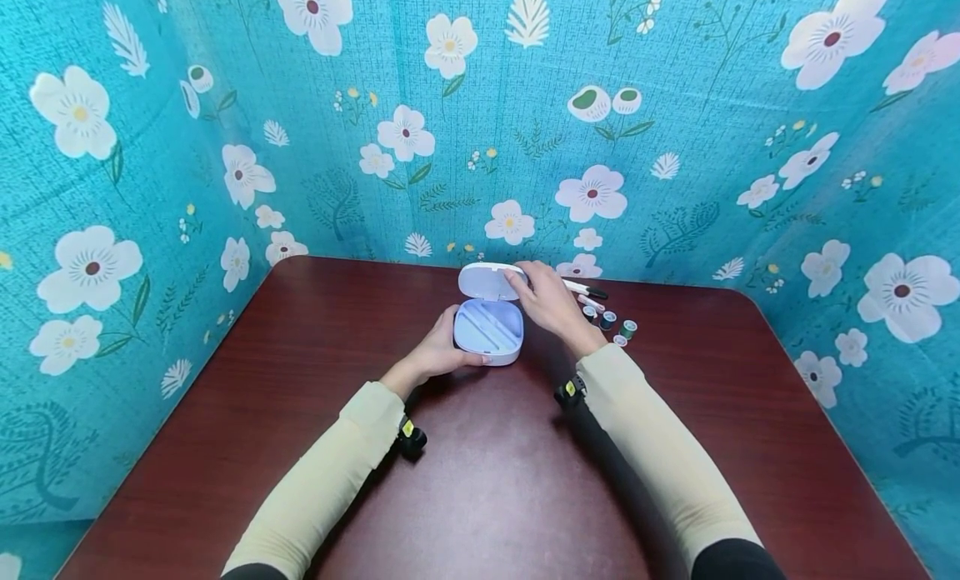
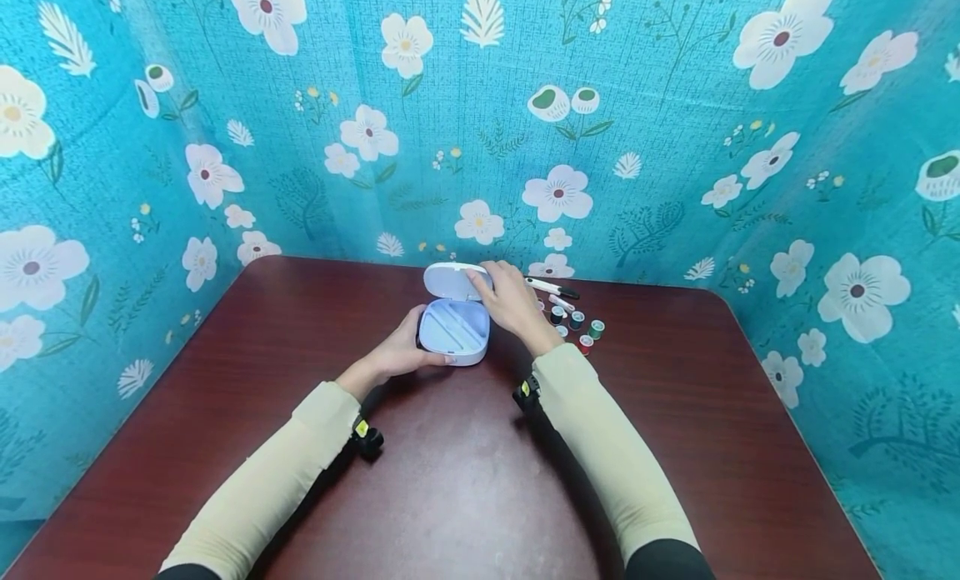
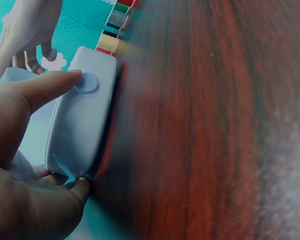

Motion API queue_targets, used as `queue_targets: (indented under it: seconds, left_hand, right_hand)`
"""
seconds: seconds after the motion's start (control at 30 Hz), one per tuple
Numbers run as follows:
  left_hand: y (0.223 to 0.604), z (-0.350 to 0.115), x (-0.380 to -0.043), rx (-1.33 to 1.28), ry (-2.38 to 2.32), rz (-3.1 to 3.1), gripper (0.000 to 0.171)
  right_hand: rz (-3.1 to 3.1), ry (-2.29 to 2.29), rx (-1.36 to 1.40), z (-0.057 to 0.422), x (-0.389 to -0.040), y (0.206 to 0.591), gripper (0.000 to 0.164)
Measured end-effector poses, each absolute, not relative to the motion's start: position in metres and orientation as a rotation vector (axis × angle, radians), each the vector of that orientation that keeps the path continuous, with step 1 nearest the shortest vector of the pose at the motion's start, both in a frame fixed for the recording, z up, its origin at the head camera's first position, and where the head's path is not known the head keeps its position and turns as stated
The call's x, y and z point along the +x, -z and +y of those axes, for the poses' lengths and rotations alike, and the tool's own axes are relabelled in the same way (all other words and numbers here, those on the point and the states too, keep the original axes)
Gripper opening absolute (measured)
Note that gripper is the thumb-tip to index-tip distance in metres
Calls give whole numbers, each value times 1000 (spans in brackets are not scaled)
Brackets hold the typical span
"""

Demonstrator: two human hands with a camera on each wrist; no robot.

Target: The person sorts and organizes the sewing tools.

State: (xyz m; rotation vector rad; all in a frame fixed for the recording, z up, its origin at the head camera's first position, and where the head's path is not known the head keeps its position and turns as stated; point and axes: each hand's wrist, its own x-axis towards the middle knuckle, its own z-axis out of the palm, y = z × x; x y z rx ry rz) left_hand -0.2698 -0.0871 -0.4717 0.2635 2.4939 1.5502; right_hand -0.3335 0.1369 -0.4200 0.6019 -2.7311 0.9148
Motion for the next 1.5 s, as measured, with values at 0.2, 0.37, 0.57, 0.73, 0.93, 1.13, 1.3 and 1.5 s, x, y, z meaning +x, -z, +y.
queue_targets:
  seconds: [0.2,0.37,0.57,0.73,0.93,1.13,1.3,1.5]
  left_hand:
    - [472,-87,-269,267,-1555,2490,111]
    - [471,-87,-270,270,-1555,2497,112]
    - [472,-87,-271,287,-1562,2503,111]
    - [473,-88,-272,286,-1562,2497,112]
    - [471,-88,-271,286,-1562,2490,112]
    - [471,-88,-269,301,-1549,2504,111]
    - [475,-89,-270,293,-1529,2515,112]
    - [475,-90,-270,285,-1522,2509,113]
  right_hand:
    - [-2672,-996,568,136,-336,420,44]
    - [-2664,-1040,558,139,-337,420,41]
    - [-2720,-999,616,140,-336,421,48]
    - [-2769,-933,662,140,-336,425,55]
    - [-2831,-786,672,141,-335,426,62]
    - [-2877,-649,641,143,-335,425,65]
    - [-2897,-639,606,145,-335,425,62]
    - [-2902,-636,591,145,-335,425,62]
